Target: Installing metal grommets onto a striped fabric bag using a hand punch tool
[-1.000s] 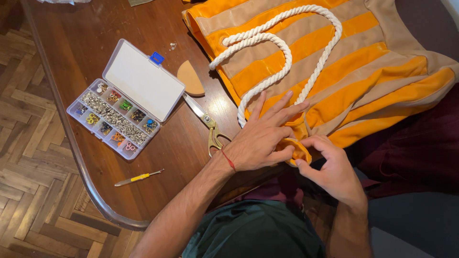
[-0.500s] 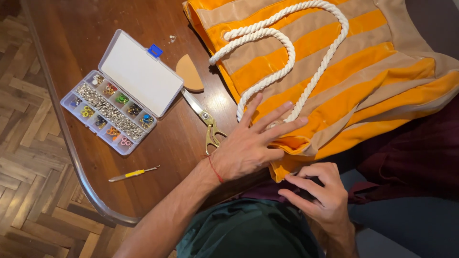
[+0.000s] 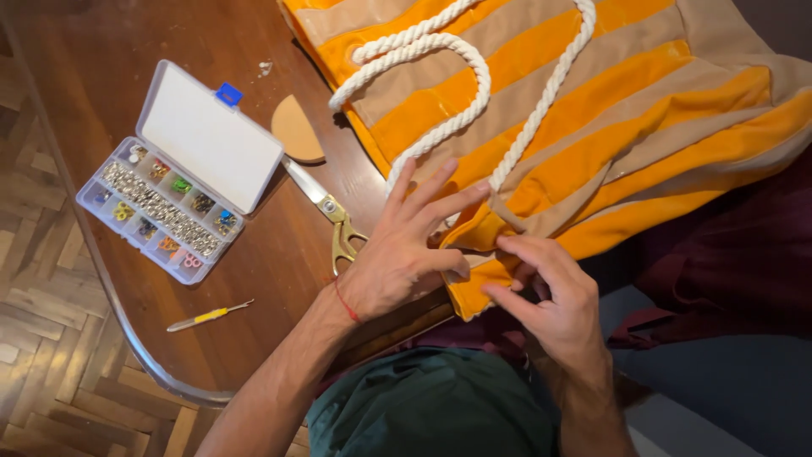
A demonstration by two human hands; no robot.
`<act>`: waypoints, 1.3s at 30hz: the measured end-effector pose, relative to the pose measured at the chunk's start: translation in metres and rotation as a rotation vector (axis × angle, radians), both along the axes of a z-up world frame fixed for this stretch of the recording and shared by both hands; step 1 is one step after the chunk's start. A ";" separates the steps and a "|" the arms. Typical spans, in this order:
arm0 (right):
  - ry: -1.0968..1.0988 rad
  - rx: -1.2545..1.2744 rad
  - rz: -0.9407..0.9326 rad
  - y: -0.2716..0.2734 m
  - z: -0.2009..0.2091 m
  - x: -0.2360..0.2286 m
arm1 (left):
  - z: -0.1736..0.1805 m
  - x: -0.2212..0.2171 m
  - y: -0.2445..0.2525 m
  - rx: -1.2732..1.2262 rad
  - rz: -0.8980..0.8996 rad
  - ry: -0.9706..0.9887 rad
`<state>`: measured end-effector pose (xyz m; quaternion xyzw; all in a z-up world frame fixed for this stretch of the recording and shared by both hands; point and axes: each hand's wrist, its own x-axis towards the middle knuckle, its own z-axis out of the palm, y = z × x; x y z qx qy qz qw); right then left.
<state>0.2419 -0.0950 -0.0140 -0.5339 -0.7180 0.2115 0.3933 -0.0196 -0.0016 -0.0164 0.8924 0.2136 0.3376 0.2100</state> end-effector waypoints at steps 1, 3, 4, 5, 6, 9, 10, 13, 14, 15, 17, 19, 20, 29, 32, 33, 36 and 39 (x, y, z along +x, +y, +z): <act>0.044 -0.019 0.023 0.001 0.003 -0.001 | 0.001 0.000 0.000 -0.019 0.004 0.007; 0.025 0.016 0.031 0.000 0.000 0.000 | 0.003 0.002 -0.001 -0.011 0.012 0.023; 0.001 0.054 0.045 0.000 -0.002 0.000 | 0.004 0.003 -0.002 0.002 0.027 0.034; 0.005 0.050 0.040 -0.001 -0.003 0.001 | 0.004 0.003 -0.002 -0.002 0.022 0.039; -0.023 0.072 0.045 -0.001 -0.004 0.001 | 0.005 0.004 -0.003 -0.014 0.024 0.058; -0.084 0.104 0.040 -0.003 -0.003 0.001 | 0.006 0.006 -0.002 -0.024 0.027 0.098; -0.119 0.114 0.035 -0.003 -0.002 0.000 | 0.006 0.006 -0.002 -0.021 0.034 0.114; -0.113 0.157 0.037 -0.004 -0.008 -0.003 | 0.004 0.006 -0.001 -0.024 0.039 0.135; -0.111 0.156 0.036 -0.007 -0.011 -0.002 | 0.004 0.007 -0.001 -0.024 0.038 0.137; -0.080 0.135 0.053 -0.009 -0.014 -0.003 | 0.003 0.007 -0.001 -0.026 0.042 0.140; -0.049 0.116 0.070 -0.013 -0.018 -0.003 | 0.004 0.006 -0.001 -0.025 0.045 0.143; -0.043 0.107 0.083 -0.016 -0.021 -0.003 | 0.004 0.006 -0.002 -0.025 0.042 0.136; -0.043 0.109 0.083 -0.017 -0.020 -0.003 | 0.006 0.005 -0.002 -0.023 0.041 0.136; 0.001 0.080 -0.003 -0.024 -0.011 -0.017 | 0.013 0.006 -0.001 -0.006 -0.032 0.147; -0.065 0.159 -0.131 -0.024 -0.004 -0.031 | 0.026 0.012 0.002 0.054 -0.045 0.193; -0.061 0.167 -0.167 -0.022 -0.001 -0.035 | 0.031 0.015 0.003 0.064 -0.050 0.208; -0.020 0.153 -0.195 -0.017 0.003 -0.033 | 0.039 0.021 0.011 0.064 -0.070 0.220; 0.092 -0.054 -0.192 -0.013 0.000 -0.015 | 0.041 0.024 0.022 0.001 -0.135 0.211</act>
